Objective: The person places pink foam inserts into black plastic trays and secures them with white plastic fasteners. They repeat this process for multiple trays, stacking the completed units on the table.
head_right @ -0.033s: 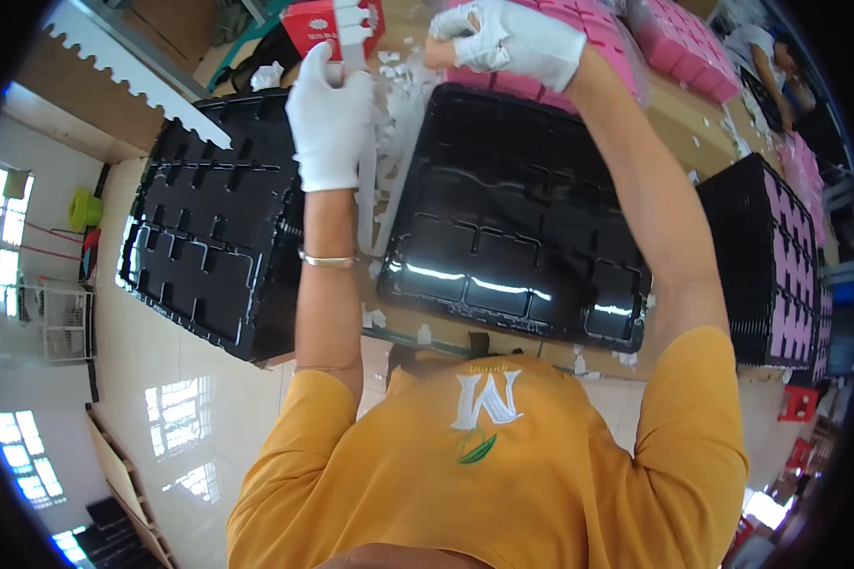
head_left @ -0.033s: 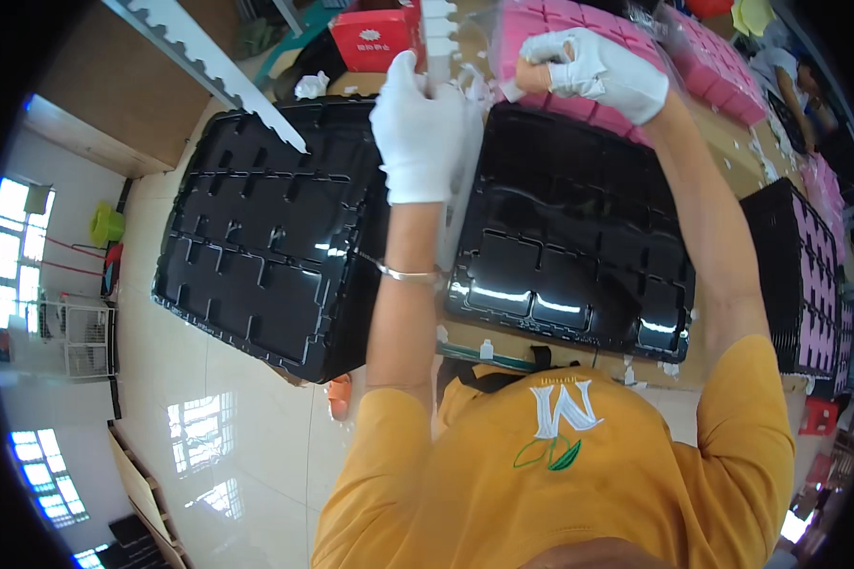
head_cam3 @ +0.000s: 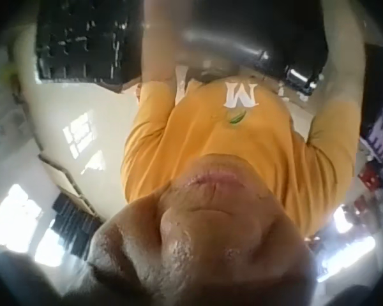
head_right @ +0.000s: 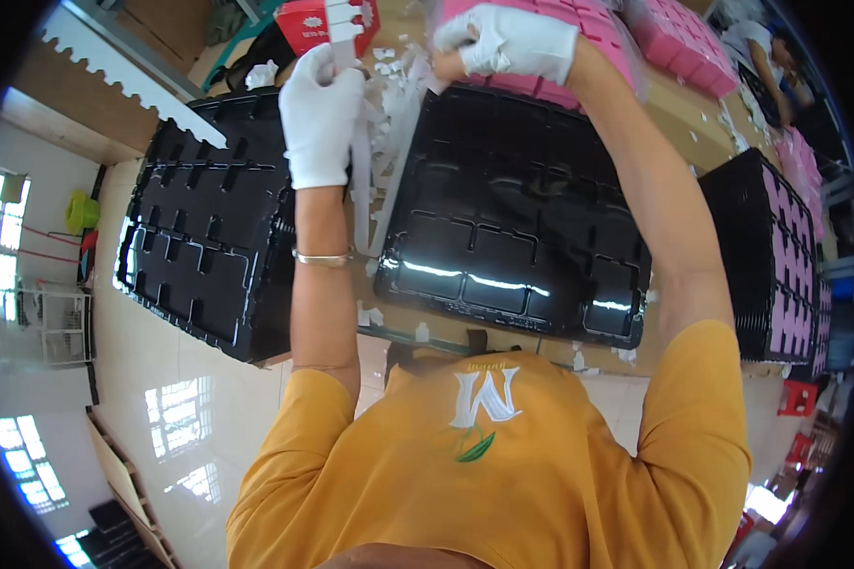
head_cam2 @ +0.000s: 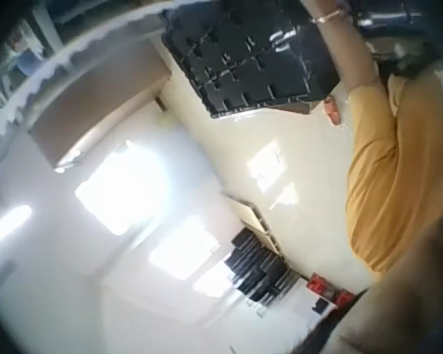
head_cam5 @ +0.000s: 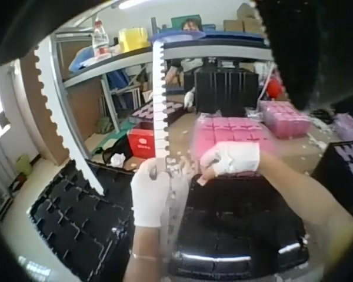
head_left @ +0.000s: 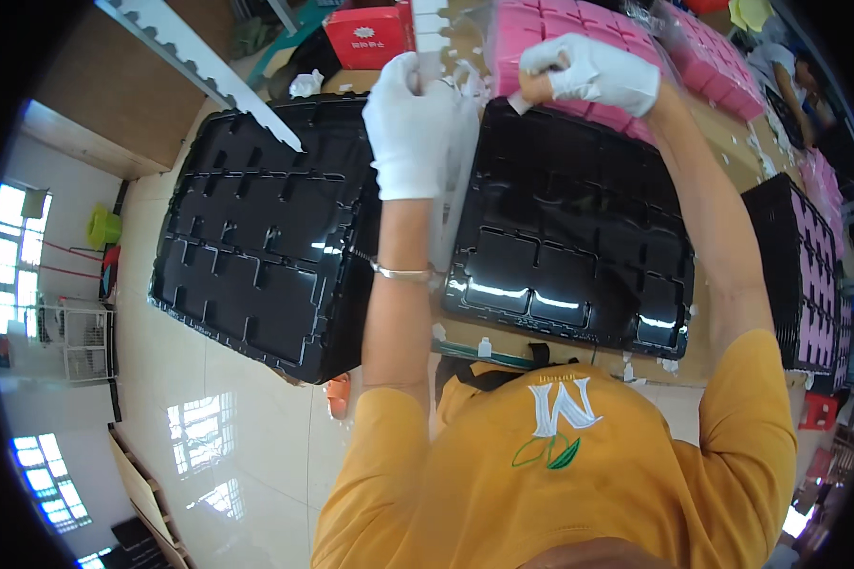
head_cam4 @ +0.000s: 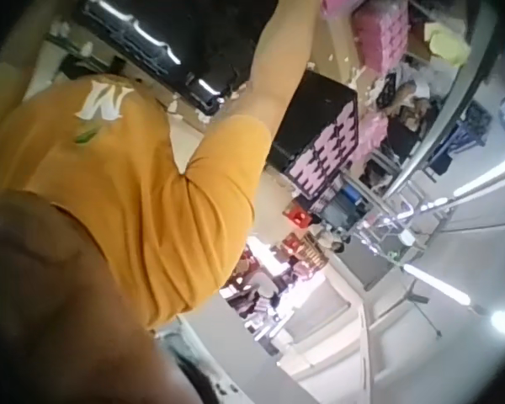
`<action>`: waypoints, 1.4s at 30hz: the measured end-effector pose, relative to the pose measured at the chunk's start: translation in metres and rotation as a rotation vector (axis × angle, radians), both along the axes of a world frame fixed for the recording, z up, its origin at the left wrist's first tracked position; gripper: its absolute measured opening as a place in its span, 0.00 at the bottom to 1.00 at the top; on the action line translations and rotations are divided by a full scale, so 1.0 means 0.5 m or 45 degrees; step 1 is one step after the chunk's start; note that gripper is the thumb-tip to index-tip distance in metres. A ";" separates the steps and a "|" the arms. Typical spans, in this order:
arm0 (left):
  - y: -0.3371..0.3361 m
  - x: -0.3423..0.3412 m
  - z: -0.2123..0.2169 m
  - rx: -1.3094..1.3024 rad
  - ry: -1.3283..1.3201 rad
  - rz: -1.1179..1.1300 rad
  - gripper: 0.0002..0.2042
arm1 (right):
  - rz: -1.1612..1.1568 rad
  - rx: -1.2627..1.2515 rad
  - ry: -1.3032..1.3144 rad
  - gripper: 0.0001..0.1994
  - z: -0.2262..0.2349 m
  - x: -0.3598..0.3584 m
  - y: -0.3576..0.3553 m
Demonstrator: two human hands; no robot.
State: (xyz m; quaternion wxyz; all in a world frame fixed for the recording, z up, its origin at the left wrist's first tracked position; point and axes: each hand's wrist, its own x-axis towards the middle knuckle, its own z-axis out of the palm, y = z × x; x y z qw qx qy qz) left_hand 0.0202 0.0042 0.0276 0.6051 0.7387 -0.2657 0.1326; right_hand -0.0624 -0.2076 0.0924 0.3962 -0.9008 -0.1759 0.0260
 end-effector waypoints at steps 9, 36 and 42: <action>-0.006 -0.002 -0.010 -0.349 0.270 -0.271 0.14 | -0.061 -0.661 0.300 0.08 -0.161 0.090 -0.036; -0.026 0.006 -0.032 -0.018 -0.562 0.276 0.08 | -0.637 0.621 -0.144 0.14 -0.022 0.084 0.134; -0.017 0.060 -0.057 0.335 -0.703 0.480 0.02 | -0.250 0.073 -0.158 0.08 0.036 -0.042 0.138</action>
